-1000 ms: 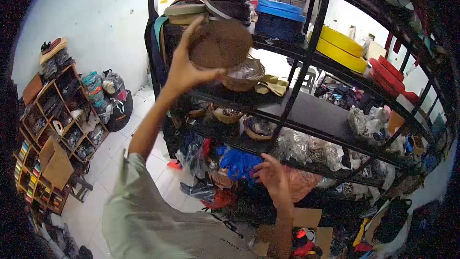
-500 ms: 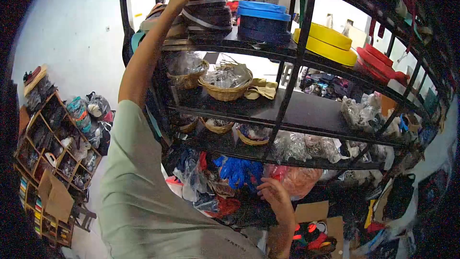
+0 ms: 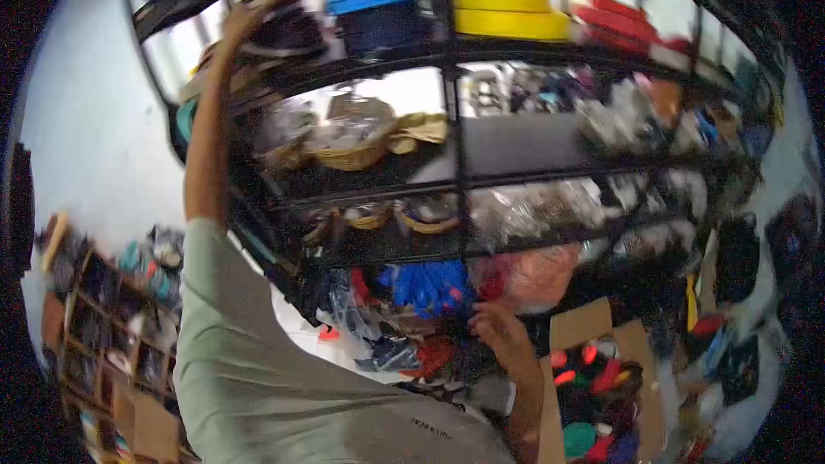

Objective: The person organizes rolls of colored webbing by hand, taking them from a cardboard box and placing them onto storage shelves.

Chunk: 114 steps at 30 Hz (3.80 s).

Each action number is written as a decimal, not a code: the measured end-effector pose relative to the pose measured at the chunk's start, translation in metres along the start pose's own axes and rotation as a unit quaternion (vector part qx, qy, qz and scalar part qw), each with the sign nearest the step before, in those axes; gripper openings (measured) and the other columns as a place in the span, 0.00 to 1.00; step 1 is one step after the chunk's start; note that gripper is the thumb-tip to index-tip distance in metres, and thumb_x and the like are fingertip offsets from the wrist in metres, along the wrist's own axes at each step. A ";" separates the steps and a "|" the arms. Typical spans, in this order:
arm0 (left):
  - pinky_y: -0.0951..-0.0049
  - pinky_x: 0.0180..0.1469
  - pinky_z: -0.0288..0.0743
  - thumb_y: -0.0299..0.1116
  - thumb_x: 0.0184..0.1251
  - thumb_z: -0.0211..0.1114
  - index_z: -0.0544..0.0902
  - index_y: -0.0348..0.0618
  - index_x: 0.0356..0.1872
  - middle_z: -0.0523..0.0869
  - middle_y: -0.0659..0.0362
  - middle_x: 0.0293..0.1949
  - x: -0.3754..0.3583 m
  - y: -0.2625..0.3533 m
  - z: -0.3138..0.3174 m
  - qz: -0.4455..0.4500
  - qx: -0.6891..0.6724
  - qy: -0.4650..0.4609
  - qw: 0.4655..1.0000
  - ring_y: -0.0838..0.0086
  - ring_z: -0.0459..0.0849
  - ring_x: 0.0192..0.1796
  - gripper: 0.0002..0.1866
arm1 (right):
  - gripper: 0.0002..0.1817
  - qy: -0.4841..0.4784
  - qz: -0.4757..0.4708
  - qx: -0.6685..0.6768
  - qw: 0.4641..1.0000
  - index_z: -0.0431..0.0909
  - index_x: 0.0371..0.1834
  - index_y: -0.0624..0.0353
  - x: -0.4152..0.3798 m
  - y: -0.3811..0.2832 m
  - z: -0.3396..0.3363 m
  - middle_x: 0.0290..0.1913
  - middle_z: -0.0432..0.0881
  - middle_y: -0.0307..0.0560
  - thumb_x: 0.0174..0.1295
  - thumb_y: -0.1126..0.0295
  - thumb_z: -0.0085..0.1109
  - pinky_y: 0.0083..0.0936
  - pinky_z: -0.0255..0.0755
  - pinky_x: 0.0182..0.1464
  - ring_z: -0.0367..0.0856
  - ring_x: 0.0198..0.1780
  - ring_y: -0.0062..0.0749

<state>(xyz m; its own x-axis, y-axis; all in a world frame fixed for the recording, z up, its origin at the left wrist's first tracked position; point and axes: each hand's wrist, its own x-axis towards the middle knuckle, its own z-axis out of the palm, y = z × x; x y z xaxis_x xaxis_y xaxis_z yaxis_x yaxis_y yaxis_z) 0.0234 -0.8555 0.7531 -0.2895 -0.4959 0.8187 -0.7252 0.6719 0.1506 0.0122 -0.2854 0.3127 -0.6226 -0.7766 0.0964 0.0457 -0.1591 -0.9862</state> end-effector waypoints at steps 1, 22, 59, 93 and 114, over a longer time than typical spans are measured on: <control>0.59 0.66 0.69 0.61 0.59 0.64 0.66 0.33 0.69 0.76 0.37 0.60 -0.020 0.002 -0.017 0.064 0.006 0.018 0.998 0.51 0.77 0.62 0.46 | 0.21 0.004 -0.003 0.013 1.000 0.73 0.60 0.61 -0.006 0.004 -0.003 0.48 0.81 0.46 0.69 0.62 0.58 0.27 0.73 0.53 0.79 0.50 0.28; 0.57 0.58 0.72 0.38 0.68 0.60 0.72 0.41 0.64 0.77 0.45 0.57 -0.993 0.480 0.074 0.633 -0.410 -0.605 0.255 0.53 0.77 0.56 0.25 | 0.19 0.755 0.163 -0.114 0.625 0.76 0.51 0.60 -0.488 0.288 -0.267 0.35 0.84 0.47 0.62 0.62 0.65 0.27 0.75 0.38 0.82 0.34 0.32; 0.35 0.65 0.61 0.64 0.47 0.73 0.46 0.57 0.77 0.56 0.30 0.70 -1.174 0.664 0.015 0.646 -0.234 -0.570 0.451 0.32 0.55 0.71 0.60 | 0.61 0.478 0.589 -0.217 0.615 0.44 0.79 0.43 -0.549 0.384 -0.320 0.78 0.35 0.68 0.44 0.42 0.75 0.78 0.56 0.62 0.36 0.78 0.65; 0.58 0.74 0.50 0.52 0.61 0.69 0.42 0.51 0.79 0.49 0.56 0.77 -0.675 0.058 -0.033 -0.134 -0.744 -0.530 0.385 0.57 0.53 0.76 0.53 | 0.33 0.155 -0.164 0.280 0.933 0.56 0.74 0.60 -0.019 0.024 -0.051 0.71 0.64 0.54 0.70 0.58 0.52 0.46 0.57 0.72 0.63 0.71 0.47; 0.60 0.72 0.55 0.50 0.41 0.82 0.46 0.50 0.78 0.68 0.47 0.66 -0.673 -0.159 -0.114 -0.284 -0.702 -0.231 0.611 0.58 0.66 0.70 0.65 | 0.26 0.103 -0.741 -0.366 0.553 0.75 0.60 0.54 0.349 -0.338 0.334 0.57 0.79 0.51 0.54 0.76 0.59 0.42 0.67 0.65 0.72 0.62 0.50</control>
<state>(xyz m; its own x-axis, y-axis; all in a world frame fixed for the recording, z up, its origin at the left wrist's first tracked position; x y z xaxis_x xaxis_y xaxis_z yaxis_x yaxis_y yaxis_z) 0.4043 -0.5659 0.2410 -0.6207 -0.7528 0.2190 0.3657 -0.0308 0.9302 0.0403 -0.7062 0.7248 0.3687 -0.0259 0.9292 -0.9161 -0.1797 0.3584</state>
